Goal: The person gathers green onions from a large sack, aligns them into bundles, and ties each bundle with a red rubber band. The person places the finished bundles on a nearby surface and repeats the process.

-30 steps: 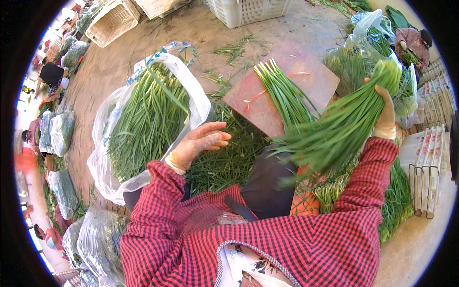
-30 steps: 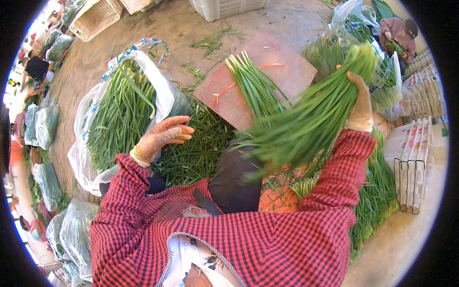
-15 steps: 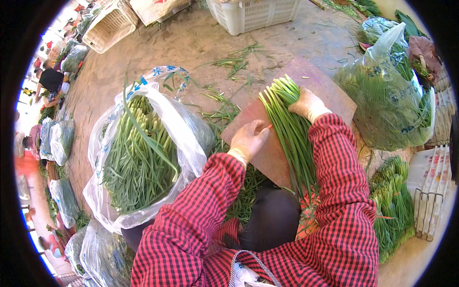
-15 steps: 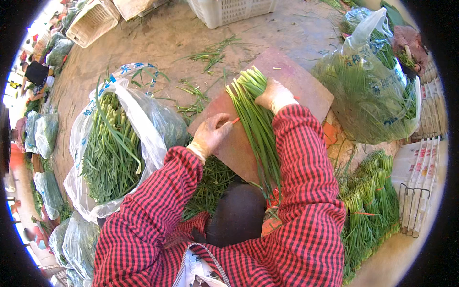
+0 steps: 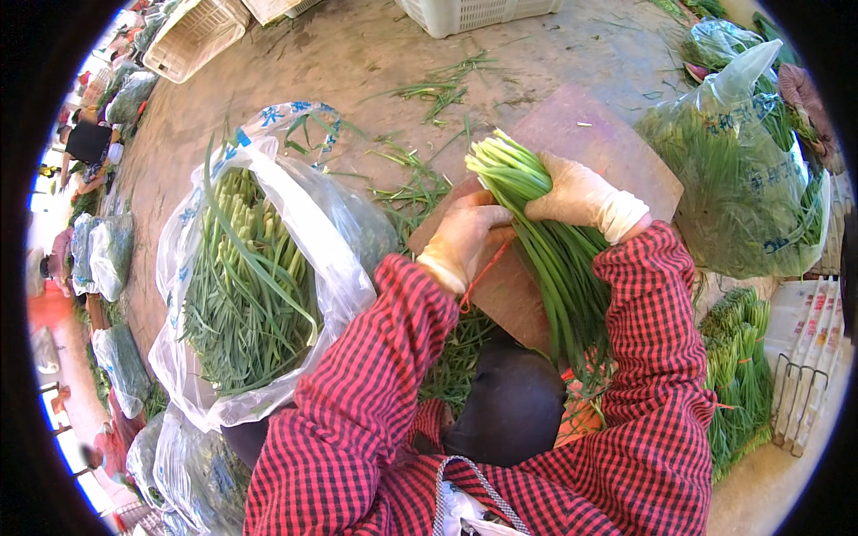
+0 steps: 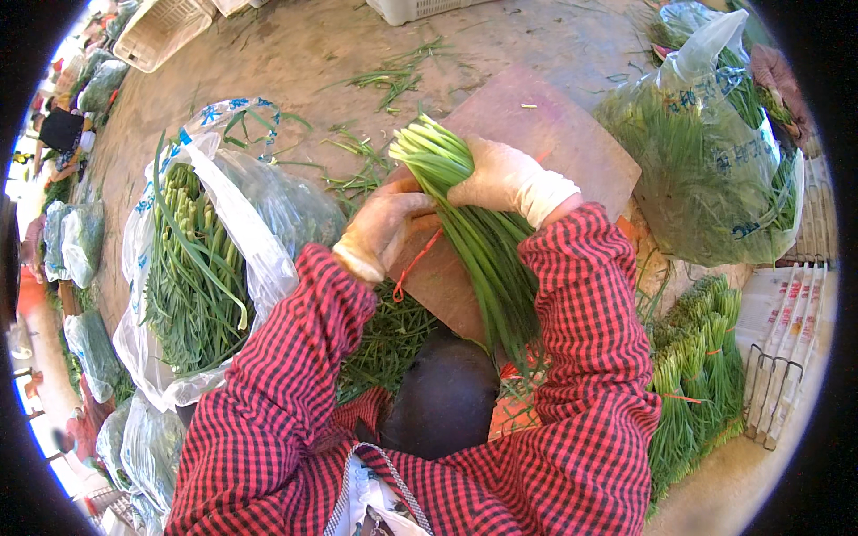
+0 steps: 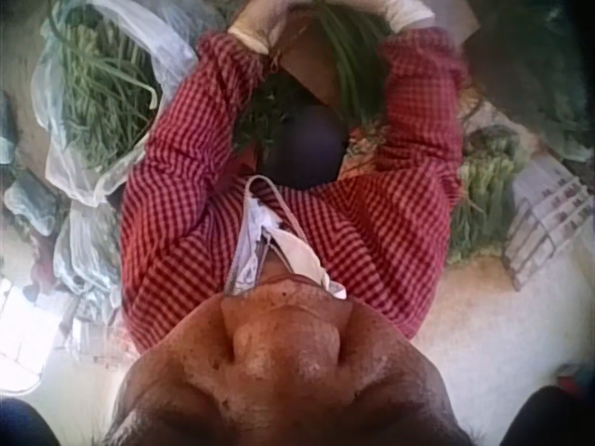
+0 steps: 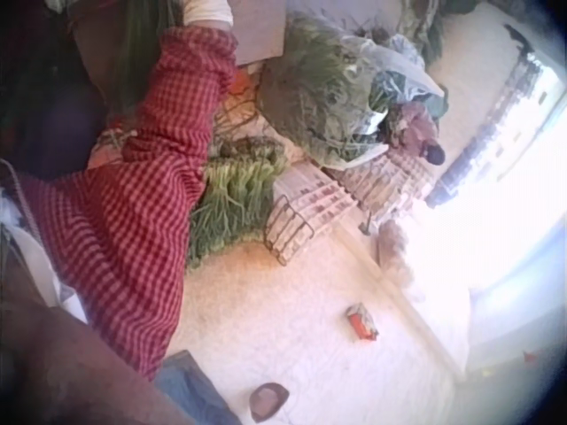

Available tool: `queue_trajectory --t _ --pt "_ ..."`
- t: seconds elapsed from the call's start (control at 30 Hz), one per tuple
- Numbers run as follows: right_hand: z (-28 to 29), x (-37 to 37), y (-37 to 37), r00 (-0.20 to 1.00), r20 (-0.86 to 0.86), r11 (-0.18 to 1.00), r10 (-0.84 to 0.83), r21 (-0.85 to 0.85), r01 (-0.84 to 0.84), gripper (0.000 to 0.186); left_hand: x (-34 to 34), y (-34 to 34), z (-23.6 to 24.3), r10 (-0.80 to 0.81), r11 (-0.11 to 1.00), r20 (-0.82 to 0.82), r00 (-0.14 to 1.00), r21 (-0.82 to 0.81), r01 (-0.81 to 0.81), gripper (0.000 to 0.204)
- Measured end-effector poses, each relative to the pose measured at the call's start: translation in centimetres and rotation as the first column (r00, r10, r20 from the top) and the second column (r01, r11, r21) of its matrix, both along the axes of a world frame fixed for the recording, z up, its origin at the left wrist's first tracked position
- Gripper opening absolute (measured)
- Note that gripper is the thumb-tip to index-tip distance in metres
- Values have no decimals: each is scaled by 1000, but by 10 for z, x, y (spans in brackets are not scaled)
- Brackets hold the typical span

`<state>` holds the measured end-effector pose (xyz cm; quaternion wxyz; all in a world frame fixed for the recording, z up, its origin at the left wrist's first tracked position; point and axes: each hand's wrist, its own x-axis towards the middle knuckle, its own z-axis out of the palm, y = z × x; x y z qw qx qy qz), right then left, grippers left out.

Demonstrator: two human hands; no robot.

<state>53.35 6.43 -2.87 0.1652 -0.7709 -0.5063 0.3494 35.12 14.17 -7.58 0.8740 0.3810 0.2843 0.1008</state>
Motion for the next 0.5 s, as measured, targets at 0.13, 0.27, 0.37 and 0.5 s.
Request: queue_trajectory --t 0.13,0.27,0.37,0.5 --pt "-3 -14 4 999 -47 995 15 95 -10 76 -28 -11 -7 154 988 -16 988 -8 -154 36" --pt "-39 -51 8 936 330 978 -124 202 58 99 -36 -20 -37 231 973 -70 970 4 -232 45" --pt "-60 -44 -5 952 239 960 -193 248 132 103 -42 -31 -55 276 947 4 961 173 -272 51" --pt "-74 -46 -20 911 284 909 -299 376 181 88 -65 -47 -49 332 766 -162 929 622 -165 64"
